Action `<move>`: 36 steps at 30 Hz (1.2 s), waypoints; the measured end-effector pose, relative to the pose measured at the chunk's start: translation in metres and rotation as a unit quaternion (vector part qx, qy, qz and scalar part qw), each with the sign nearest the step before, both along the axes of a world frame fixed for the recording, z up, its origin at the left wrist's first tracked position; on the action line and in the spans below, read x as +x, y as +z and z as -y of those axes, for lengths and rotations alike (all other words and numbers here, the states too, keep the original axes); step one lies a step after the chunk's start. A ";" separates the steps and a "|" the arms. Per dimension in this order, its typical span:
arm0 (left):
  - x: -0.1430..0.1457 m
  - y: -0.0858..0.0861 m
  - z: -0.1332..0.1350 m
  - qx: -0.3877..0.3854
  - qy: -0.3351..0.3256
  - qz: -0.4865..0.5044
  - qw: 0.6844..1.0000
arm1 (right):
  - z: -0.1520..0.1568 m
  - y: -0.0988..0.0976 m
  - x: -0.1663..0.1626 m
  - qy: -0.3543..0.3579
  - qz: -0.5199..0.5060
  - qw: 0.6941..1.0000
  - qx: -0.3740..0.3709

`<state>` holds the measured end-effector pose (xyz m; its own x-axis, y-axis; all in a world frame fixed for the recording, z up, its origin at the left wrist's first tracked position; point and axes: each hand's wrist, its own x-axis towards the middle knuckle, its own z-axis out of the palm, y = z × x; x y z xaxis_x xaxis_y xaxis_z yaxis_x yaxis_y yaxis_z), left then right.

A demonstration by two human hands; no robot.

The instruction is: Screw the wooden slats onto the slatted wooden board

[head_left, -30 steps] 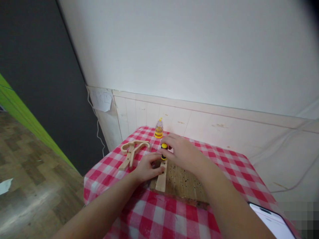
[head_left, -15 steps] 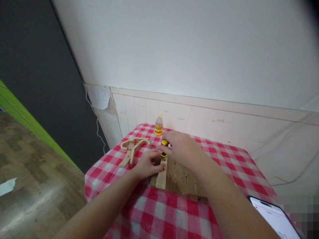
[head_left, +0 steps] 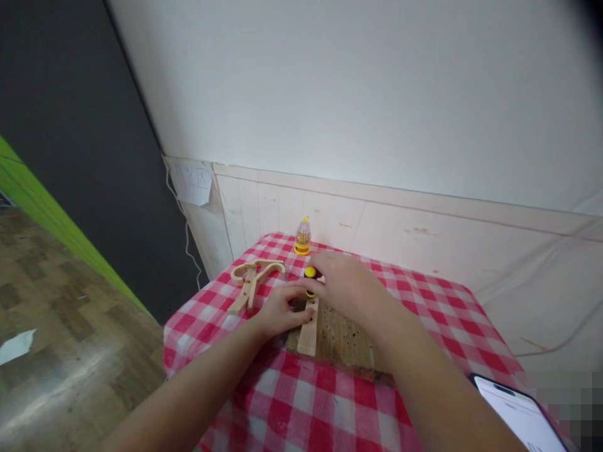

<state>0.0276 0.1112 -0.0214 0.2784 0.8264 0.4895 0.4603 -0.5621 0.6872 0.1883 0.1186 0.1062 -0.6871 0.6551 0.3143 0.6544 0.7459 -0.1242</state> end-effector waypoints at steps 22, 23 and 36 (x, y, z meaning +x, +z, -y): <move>-0.004 -0.010 -0.004 -0.005 -0.007 0.000 1.000 | 0.005 0.002 -0.005 0.021 0.000 0.999 0.025; -0.004 -0.011 -0.005 -0.005 -0.006 -0.003 1.000 | 0.006 0.002 -0.006 0.022 0.011 0.999 0.022; -0.002 -0.002 -0.001 0.009 -0.006 -0.012 1.000 | 0.011 0.012 0.007 -0.008 0.027 0.998 -0.054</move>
